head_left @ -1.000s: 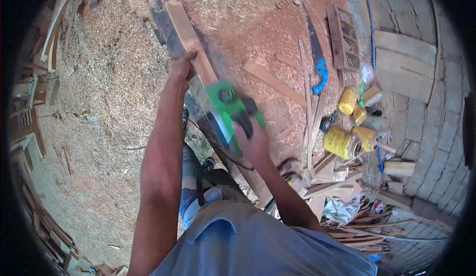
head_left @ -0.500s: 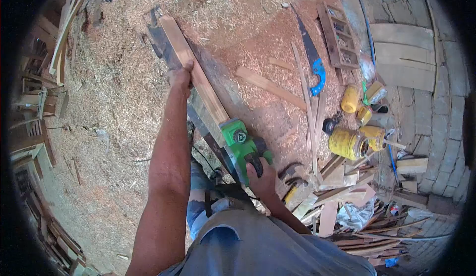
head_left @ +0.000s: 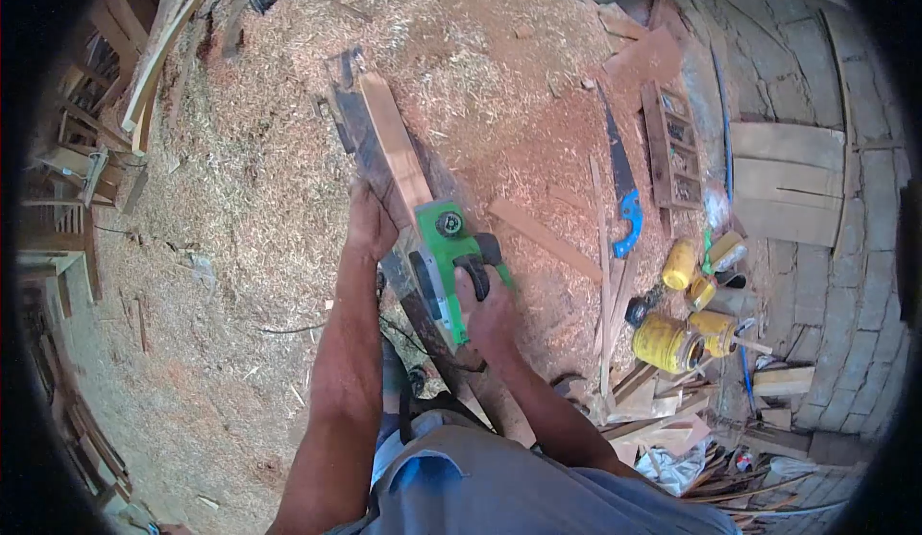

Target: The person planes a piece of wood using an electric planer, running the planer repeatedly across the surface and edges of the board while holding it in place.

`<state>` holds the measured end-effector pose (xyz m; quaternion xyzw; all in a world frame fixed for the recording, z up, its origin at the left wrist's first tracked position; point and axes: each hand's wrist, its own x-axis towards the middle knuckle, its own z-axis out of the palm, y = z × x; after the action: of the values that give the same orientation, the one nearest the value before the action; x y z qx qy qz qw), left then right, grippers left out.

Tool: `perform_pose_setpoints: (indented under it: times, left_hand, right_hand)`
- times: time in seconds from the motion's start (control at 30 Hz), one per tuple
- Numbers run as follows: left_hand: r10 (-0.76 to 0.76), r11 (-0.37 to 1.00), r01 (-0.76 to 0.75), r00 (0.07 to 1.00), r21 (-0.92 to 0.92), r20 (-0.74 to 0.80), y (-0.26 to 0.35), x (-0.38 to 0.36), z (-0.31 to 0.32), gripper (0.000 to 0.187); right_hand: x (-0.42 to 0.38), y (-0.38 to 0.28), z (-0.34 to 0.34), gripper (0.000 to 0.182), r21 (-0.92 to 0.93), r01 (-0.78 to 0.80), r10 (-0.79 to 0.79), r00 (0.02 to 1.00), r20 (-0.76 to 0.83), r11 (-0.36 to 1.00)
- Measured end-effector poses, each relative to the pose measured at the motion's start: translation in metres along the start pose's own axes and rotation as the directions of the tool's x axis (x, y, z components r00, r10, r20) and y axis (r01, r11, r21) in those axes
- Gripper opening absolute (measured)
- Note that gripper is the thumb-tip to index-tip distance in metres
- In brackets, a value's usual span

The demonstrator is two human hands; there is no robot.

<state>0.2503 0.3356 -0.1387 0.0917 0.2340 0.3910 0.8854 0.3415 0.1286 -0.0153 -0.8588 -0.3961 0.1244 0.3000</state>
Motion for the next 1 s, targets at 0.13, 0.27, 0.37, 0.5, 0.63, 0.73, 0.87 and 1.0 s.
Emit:
perform_pose_setpoints:
  times: [0.13,0.27,0.37,0.5,0.63,0.73,0.87,1.0]
  left_hand:
    - [-0.020,0.978,0.017,1.000,-0.207,-0.014,0.006,-0.018,0.002,0.088]
    - [0.073,0.980,-0.061,0.996,-0.192,0.057,-0.007,0.001,-0.032,0.093]
    - [0.022,0.971,-0.023,1.000,-0.238,-0.006,-0.005,-0.007,-0.022,0.095]
    - [0.020,0.981,-0.037,0.996,-0.189,-0.090,-0.008,0.000,-0.024,0.095]
    - [0.018,0.989,-0.036,0.992,-0.145,-0.124,0.001,0.000,-0.002,0.091]
    - [0.059,0.995,-0.069,0.988,-0.068,-0.144,-0.001,0.009,-0.007,0.088]
    - [0.136,0.990,-0.139,0.984,-0.019,-0.117,-0.008,0.010,-0.006,0.088]
    - [0.100,0.994,-0.104,0.983,-0.019,-0.155,-0.016,0.006,-0.014,0.089]
  right_hand:
    - [0.036,-0.022,0.012,0.046,0.002,-0.014,0.014,0.999,0.046,1.000]
    - [0.070,-0.036,0.031,0.048,0.029,0.021,-0.023,0.997,0.070,0.999]
    - [0.102,-0.038,0.058,0.051,0.032,0.087,-0.088,0.996,0.028,0.996]
    - [0.172,-0.090,0.090,0.060,0.115,0.045,-0.053,0.996,0.066,0.992]
    - [0.256,-0.146,0.134,0.062,0.148,0.045,-0.052,0.998,0.044,0.988]
    - [0.294,-0.172,0.152,0.064,0.157,0.063,-0.074,0.995,0.070,0.986]
    - [0.304,-0.164,0.161,0.064,0.145,0.150,-0.153,0.988,0.009,0.978]
    - [0.235,-0.109,0.114,0.066,0.263,0.030,-0.082,0.979,0.188,0.964]
